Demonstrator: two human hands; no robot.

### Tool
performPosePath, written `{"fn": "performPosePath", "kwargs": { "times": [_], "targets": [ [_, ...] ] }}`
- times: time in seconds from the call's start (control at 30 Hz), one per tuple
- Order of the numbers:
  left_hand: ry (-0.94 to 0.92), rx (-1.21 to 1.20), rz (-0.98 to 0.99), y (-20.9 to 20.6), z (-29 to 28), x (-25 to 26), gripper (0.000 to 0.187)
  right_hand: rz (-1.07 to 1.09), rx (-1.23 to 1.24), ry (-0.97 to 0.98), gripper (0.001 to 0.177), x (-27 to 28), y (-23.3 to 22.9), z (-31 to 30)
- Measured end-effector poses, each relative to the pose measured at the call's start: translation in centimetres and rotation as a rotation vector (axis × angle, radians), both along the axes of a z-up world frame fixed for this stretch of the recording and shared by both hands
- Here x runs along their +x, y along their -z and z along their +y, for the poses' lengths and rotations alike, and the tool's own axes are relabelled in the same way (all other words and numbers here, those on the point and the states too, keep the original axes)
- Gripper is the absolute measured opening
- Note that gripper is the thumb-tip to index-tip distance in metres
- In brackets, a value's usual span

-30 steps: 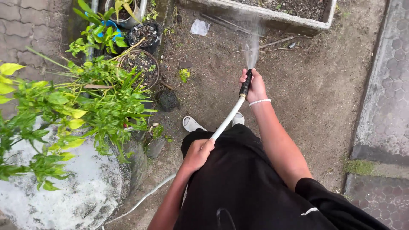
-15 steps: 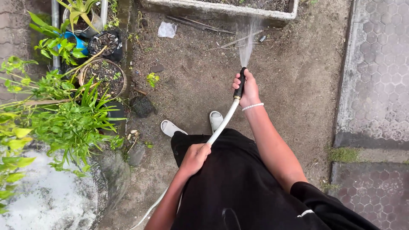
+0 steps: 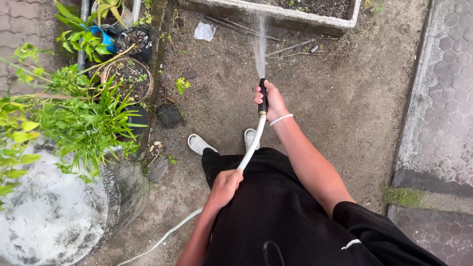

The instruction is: Watering various potted herbs and garden plants using a handheld hose.

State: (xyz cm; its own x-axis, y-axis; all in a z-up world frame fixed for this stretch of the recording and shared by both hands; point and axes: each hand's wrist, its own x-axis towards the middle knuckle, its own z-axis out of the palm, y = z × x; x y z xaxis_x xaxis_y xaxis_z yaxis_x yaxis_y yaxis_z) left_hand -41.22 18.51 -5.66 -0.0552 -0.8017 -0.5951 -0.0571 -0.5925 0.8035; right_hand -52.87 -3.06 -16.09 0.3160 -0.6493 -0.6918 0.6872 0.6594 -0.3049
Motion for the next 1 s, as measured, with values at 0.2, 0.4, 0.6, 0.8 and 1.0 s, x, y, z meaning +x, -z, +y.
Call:
{"fn": "performPosePath", "kwargs": {
  "times": [0.2,0.4,0.6,0.8,1.0],
  "targets": [
    [-0.128,-0.022,-0.018,-0.3,2.0,-0.2,0.036,0.027,-0.029,-0.182,0.021,3.9,-0.1,0.1],
    [-0.226,-0.036,-0.040,0.3,3.5,-0.1,0.034,0.005,-0.034,-0.247,0.019,6.1,-0.9,0.7],
    [-0.222,-0.041,-0.039,-0.2,3.4,0.6,0.034,-0.025,-0.042,-0.217,0.017,6.0,-1.0,1.0],
    [-0.166,-0.048,-0.037,0.3,2.9,1.3,0.033,-0.087,0.011,-0.166,0.017,5.0,-0.4,0.7],
    [-0.134,-0.058,-0.047,0.9,2.9,1.7,0.034,-0.026,-0.051,-0.185,0.020,5.9,-2.6,0.8]
  ]
}}
